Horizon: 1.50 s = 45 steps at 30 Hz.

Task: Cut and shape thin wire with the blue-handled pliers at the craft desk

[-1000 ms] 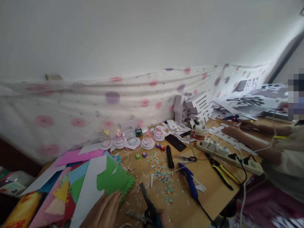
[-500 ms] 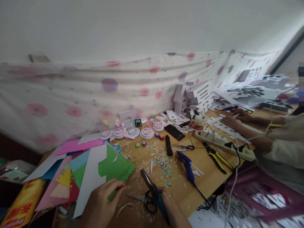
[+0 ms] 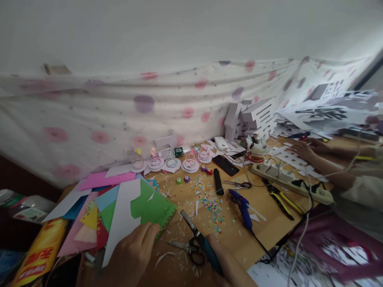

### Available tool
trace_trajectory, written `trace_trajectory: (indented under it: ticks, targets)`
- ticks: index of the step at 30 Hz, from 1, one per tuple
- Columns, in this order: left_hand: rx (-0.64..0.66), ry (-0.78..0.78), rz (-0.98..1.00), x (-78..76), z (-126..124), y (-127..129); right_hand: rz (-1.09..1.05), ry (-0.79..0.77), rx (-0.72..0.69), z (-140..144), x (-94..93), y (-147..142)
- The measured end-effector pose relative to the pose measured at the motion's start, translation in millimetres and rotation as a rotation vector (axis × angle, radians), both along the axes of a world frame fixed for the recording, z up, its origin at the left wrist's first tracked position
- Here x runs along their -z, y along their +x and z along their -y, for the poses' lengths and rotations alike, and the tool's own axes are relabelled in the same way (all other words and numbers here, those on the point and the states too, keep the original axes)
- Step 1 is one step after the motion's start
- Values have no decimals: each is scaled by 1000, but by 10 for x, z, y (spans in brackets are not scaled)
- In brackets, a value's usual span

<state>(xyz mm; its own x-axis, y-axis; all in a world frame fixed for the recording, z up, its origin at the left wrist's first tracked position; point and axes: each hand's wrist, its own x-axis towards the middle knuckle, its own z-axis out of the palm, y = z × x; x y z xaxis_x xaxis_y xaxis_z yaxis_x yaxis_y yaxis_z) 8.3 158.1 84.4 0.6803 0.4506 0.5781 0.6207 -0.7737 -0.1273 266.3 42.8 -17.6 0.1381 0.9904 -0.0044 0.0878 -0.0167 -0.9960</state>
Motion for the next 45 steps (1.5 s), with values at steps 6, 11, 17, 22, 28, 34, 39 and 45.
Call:
trace_trajectory:
  ticks: [6,11,17,22,28,34,39,45]
  targets:
    - [-7,12,-107,31,-82,-2,133,-163,-89,-97,-346,-182]
    - [-38,-176,133,85,-96,16,183,-87,-130,-152,-432,-212]
    - [-29,-144,199,29,-64,-8,203,-78,-171,-127,-467,-224]
    - [-50,-109,133,16,-50,-59,151,-93,-151,-108,-498,-248]
    - [-20,55,59,10,-63,-148,116,-151,-166,-105,-478,-247]
    - [-4,216,-12,37,-27,-173,70,-182,-187,-96,-529,-248]
    - [-10,279,-46,22,2,-102,95,-190,-170,-53,-605,-286]
    - [-13,7,91,-37,71,-39,148,-132,-143,-41,-536,-317]
